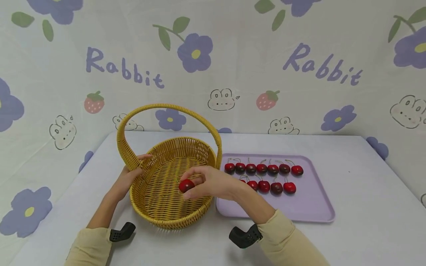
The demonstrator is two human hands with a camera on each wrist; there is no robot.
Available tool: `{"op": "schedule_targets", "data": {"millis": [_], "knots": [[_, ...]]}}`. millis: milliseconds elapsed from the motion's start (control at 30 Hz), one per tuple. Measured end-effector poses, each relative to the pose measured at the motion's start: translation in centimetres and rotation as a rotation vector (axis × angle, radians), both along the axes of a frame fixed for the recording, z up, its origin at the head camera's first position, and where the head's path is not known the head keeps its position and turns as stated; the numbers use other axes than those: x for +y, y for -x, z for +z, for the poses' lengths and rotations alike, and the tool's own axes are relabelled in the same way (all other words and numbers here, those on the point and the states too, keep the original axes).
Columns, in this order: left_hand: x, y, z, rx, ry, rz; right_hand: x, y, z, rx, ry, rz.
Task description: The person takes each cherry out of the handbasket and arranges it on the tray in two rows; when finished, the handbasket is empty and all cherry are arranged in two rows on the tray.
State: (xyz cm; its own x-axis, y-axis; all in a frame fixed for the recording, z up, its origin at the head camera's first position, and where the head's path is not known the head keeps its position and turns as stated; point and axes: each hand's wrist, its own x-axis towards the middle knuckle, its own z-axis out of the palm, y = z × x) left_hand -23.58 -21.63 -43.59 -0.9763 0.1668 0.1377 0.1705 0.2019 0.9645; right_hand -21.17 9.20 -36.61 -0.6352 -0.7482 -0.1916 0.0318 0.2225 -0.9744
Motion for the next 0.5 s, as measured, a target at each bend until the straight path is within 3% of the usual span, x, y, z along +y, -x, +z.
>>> {"op": "schedule_targets", "data": {"millis": [233,367,500], "knots": [[0.1,0.0,0.1,0.005,0.005,0.004,1.7,-0.8,0.4,0.117,-0.052,-0.077],[0.1,0.0,0.1,0.008,0.008,0.0,2.6,-1.0,0.3,0.097,-0.016,-0.106],[0.1,0.0,0.1,0.01,0.009,0.0,3.7,-1.1,0.1,0.022,0.044,-0.108]]}}
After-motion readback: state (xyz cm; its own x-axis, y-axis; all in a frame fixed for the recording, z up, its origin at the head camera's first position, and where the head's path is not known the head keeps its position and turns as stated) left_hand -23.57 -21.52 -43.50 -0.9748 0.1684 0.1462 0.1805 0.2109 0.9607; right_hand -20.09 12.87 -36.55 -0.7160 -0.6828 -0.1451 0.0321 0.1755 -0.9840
